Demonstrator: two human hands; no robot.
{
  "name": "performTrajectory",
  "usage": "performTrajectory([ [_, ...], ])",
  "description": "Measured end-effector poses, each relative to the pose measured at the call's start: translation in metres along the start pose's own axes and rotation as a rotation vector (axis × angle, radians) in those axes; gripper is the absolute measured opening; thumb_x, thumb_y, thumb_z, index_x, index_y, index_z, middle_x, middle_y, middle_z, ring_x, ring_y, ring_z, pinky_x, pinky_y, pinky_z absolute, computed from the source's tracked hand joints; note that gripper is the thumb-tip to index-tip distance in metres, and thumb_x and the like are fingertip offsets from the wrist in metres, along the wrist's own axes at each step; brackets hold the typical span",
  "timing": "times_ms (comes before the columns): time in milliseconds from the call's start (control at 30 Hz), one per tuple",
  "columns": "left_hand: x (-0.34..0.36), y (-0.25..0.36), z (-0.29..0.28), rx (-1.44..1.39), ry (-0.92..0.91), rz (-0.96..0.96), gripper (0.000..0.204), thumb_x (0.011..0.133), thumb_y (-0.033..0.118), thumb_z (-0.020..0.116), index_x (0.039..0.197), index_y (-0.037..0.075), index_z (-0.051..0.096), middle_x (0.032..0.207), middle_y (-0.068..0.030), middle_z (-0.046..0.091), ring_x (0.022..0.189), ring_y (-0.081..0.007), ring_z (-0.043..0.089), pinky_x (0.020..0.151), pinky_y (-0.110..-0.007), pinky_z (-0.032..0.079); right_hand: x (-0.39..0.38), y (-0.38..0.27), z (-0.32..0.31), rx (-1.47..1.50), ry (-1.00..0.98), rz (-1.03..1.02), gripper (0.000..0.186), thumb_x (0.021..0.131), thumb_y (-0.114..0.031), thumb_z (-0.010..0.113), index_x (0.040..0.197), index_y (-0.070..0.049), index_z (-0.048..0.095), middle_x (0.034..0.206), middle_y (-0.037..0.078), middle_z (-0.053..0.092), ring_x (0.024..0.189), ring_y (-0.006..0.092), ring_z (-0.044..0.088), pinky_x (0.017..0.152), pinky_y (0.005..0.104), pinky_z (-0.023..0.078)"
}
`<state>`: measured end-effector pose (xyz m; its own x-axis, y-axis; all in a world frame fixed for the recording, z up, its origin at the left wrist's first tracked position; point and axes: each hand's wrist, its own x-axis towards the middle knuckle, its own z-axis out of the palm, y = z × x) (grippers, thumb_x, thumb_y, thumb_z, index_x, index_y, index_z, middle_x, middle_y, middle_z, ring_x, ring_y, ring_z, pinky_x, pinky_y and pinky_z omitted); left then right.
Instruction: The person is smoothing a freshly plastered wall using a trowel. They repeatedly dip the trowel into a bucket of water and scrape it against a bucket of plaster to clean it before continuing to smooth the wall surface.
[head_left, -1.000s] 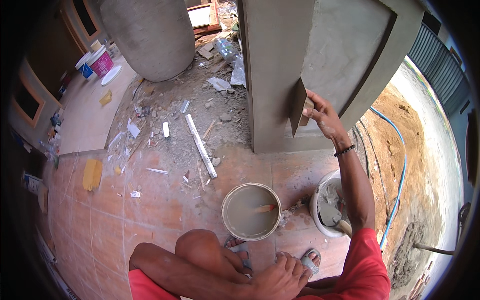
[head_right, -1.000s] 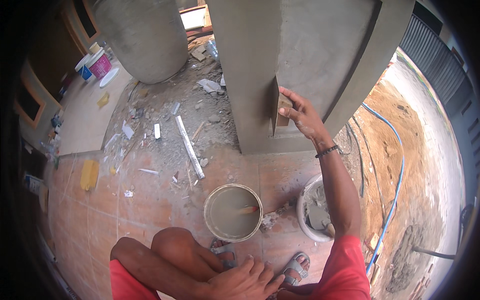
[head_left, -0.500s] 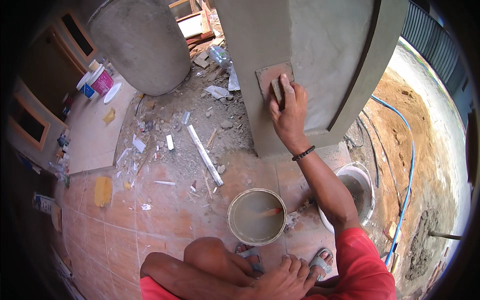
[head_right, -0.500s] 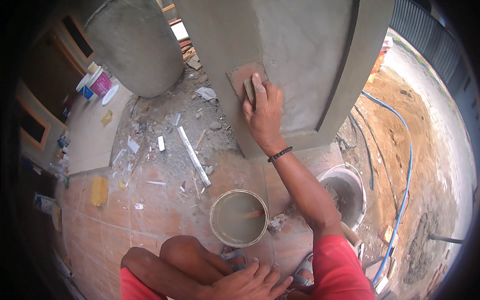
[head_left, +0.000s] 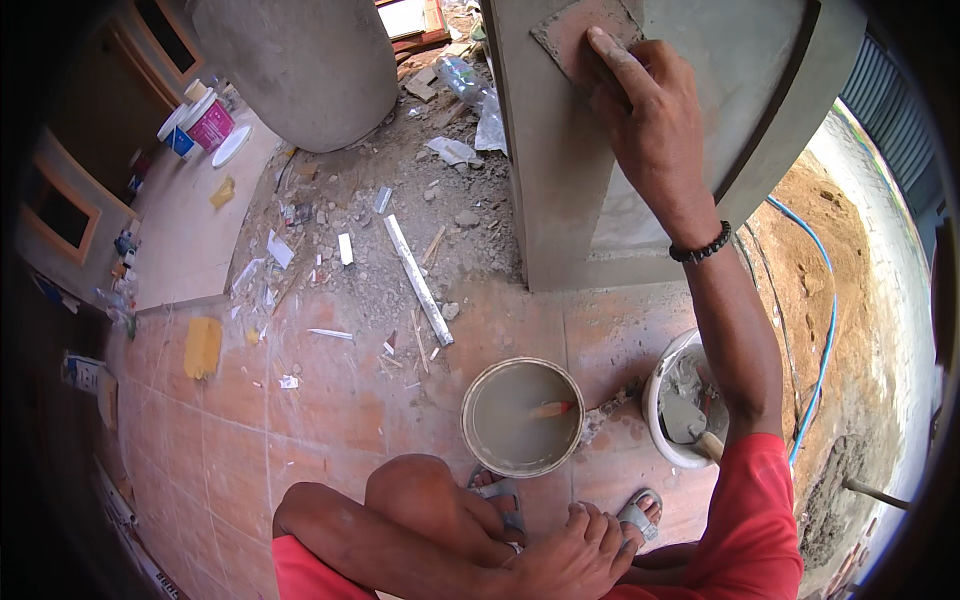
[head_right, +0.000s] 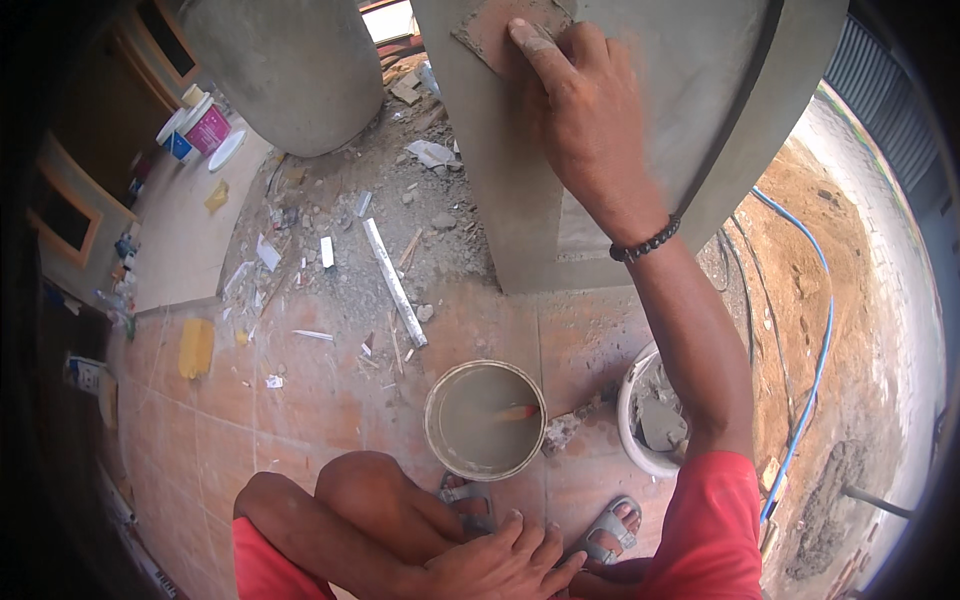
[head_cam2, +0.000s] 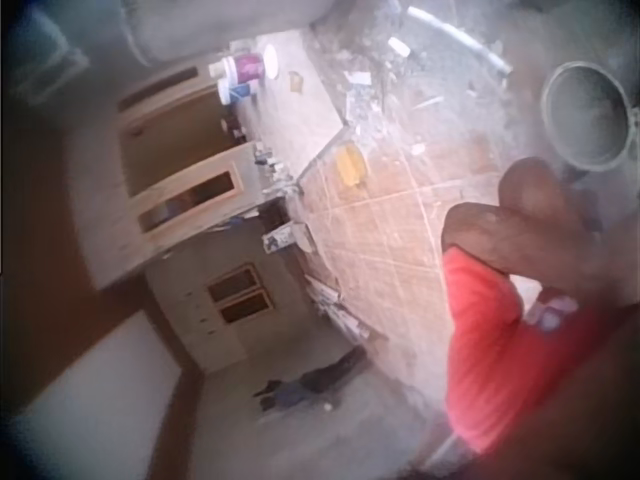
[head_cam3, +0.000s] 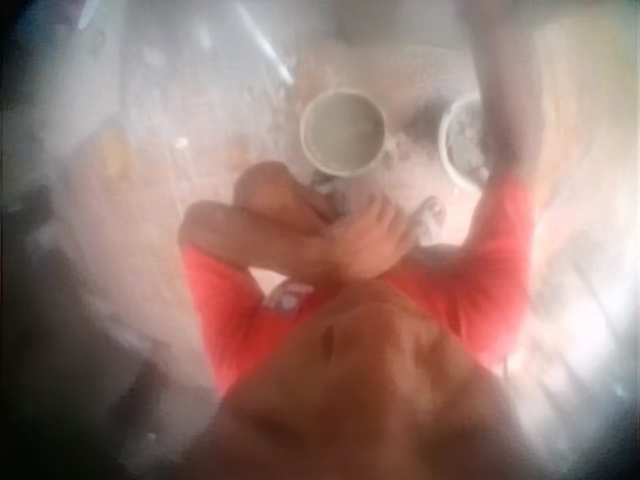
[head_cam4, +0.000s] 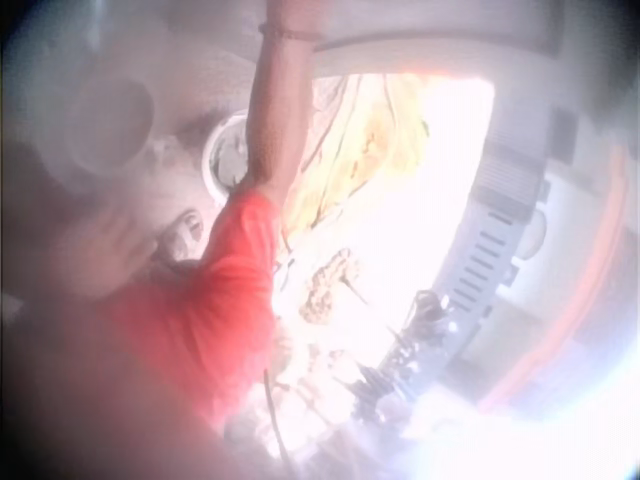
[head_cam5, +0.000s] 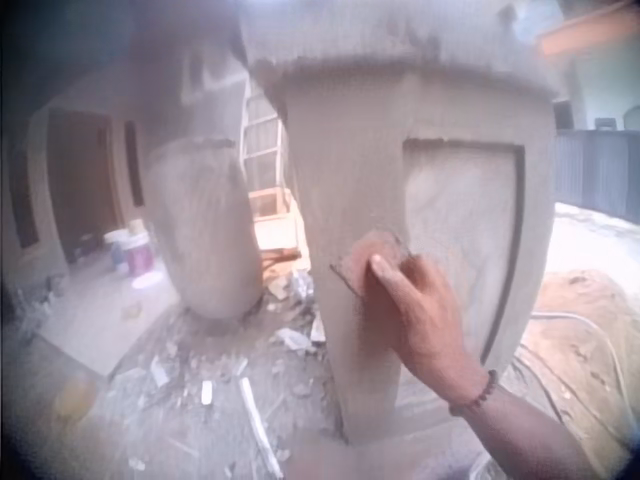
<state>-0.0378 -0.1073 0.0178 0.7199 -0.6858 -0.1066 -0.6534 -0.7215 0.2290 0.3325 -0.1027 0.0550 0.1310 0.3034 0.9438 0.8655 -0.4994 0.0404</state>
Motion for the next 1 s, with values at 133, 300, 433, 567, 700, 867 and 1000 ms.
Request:
performTrajectory([
  [133,-0.003,-0.001,-0.002,0.027,0.1,-0.012,0.045,0.096,0.024,0.049,0.129,-0.003,0.06,0.109,-0.027,0.068,0.099,-0.039,0.065,0.094,-0.056,0.048,-0.12,-0.014,0.045,0.025,-0.09,0.053,0.074,0.076,0.003,0.066,0.147,-0.016,0.055,0.11,0.013,0.057,0.091,0.0303,0.053,0.078,0.0405,0.044],
  [300,-0.008,0.009,-0.001,0.041,0.092,-0.004,0.046,0.095,0.023,0.05,0.129,-0.006,0.06,0.107,-0.025,0.069,0.098,-0.0365,0.065,0.091,-0.054,0.048,-0.225,-0.039,0.045,0.082,-0.399,0.117,0.066,0.078,0.001,0.069,0.141,-0.014,0.059,0.109,0.014,0.056,0.091,0.0308,0.055,0.077,0.0427,0.047],
  [433,-0.008,0.009,0.0,0.013,0.076,0.068,0.049,0.093,0.024,0.051,0.13,-0.007,0.059,0.106,-0.0243,0.069,0.098,-0.0356,0.064,0.091,-0.052,0.048,-0.156,-0.034,0.007,0.088,-0.222,0.197,0.066,0.078,-0.003,0.073,0.141,-0.018,0.06,0.104,0.015,0.054,0.09,0.0323,0.055,0.077,0.0428,0.049],
  [567,-0.01,0.01,0.0,0.027,0.051,-0.005,0.051,0.094,0.025,0.052,0.132,-0.008,0.058,0.104,-0.0239,0.069,0.095,-0.0347,0.064,0.089,-0.05,0.047,-0.055,-0.045,0.009,0.074,-0.09,0.273,0.072,0.079,-0.001,0.072,0.146,-0.02,0.056,0.1,0.018,0.052,0.09,0.0351,0.053,0.078,0.0434,0.047],
  [700,-0.008,0.006,0.0,0.078,0.111,0.019,0.054,0.094,0.027,0.052,0.134,-0.009,0.057,0.103,-0.0236,0.068,0.093,-0.034,0.063,0.088,-0.05,0.047,-0.084,-0.039,0.045,0.042,-0.047,0.268,0.078,0.079,0.0,0.071,0.151,-0.022,0.051,0.099,0.02,0.051,0.09,0.0365,0.053,0.08,0.0458,0.046],
  [867,-0.012,0.005,-0.014,0.025,0.108,-0.013,0.053,0.093,0.026,0.052,0.132,-0.009,0.059,0.101,-0.0233,0.067,0.092,-0.0334,0.063,0.088,-0.05,0.047,-0.185,-0.062,0.055,0.078,-0.219,0.323,0.073,0.081,0.001,0.069,0.148,-0.023,0.055,0.096,0.018,0.051,0.09,0.0351,0.053,0.078,0.0437,0.046],
  [1000,-0.016,0.011,0.009,0.076,0.184,0.027,0.05,0.092,0.024,0.052,0.128,-0.009,0.061,0.1,-0.023,0.067,0.09,-0.0332,0.063,0.086,-0.05,0.048,-0.142,-0.068,0.031,0.145,-0.116,0.41,0.066,0.082,-0.001,0.07,0.144,-0.022,0.06,0.095,0.017,0.051,0.089,0.033,0.054,0.075,0.0413,0.048],
])
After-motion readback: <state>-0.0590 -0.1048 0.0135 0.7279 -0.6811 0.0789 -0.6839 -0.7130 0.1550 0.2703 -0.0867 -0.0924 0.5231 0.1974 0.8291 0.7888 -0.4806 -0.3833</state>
